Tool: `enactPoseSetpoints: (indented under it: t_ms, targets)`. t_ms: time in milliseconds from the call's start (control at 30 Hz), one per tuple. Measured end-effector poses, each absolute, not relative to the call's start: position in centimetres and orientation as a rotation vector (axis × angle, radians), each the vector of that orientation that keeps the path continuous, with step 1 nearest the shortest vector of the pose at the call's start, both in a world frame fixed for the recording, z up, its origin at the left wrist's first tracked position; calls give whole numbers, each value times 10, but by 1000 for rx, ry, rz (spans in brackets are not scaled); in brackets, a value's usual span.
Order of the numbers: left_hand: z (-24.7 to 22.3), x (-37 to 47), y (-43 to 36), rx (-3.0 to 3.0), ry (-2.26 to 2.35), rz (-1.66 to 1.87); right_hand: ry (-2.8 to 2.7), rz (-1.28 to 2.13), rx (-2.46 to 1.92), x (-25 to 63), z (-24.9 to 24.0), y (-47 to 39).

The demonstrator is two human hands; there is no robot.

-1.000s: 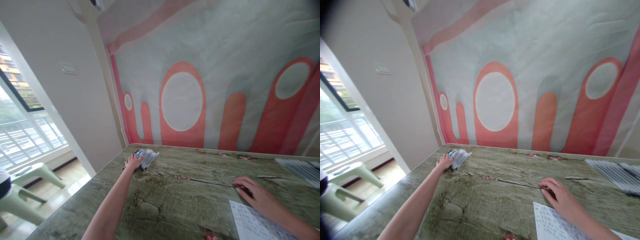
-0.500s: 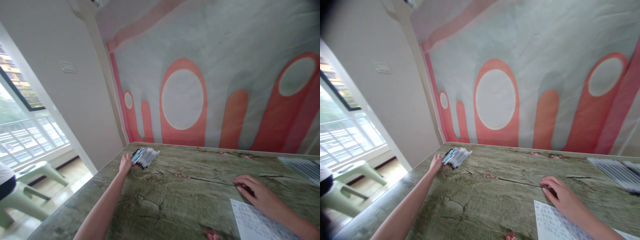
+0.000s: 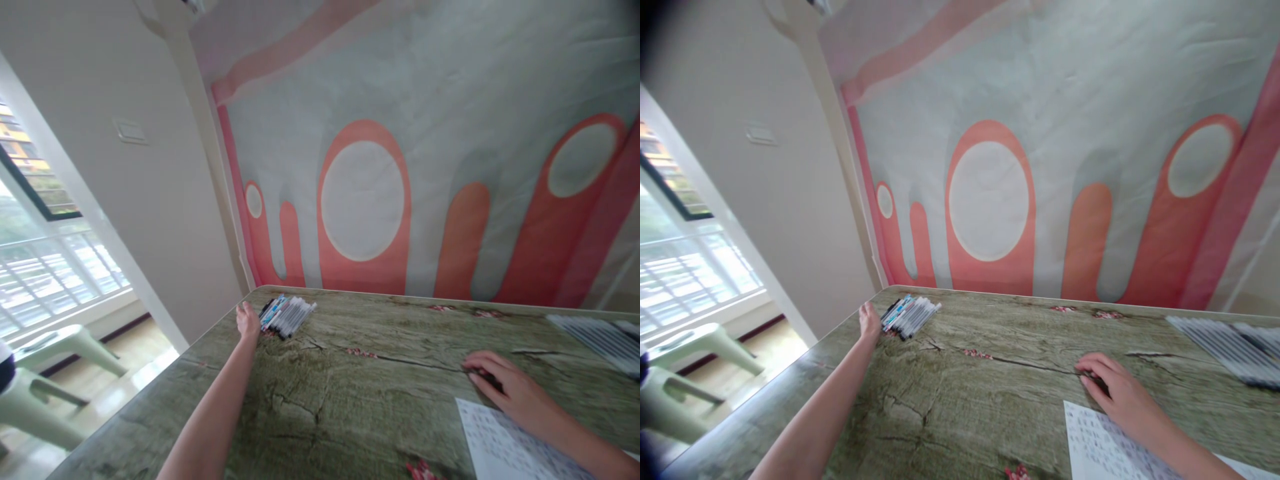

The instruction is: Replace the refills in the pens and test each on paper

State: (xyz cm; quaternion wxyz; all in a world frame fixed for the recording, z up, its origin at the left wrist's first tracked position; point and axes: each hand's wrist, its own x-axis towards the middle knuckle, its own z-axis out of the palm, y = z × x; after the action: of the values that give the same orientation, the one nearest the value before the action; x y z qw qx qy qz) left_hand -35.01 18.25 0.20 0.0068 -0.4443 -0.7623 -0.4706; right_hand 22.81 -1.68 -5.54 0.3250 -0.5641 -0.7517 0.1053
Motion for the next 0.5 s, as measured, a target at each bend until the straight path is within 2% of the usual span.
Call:
enactPoseSetpoints:
  t_ms: [233, 367, 500]
  targets:
    - [11, -319, 168, -1363, -2311, -1474, -1849, 454, -1526, 230, -30, -19]
    - [5, -278, 156, -1683, -1948, -1485, -1658, 394, -1695, 265, -12, -11]
    - [0, -220, 126, -2157, -1746, -1528, -1482, 387, -1879, 343, -1, 2]
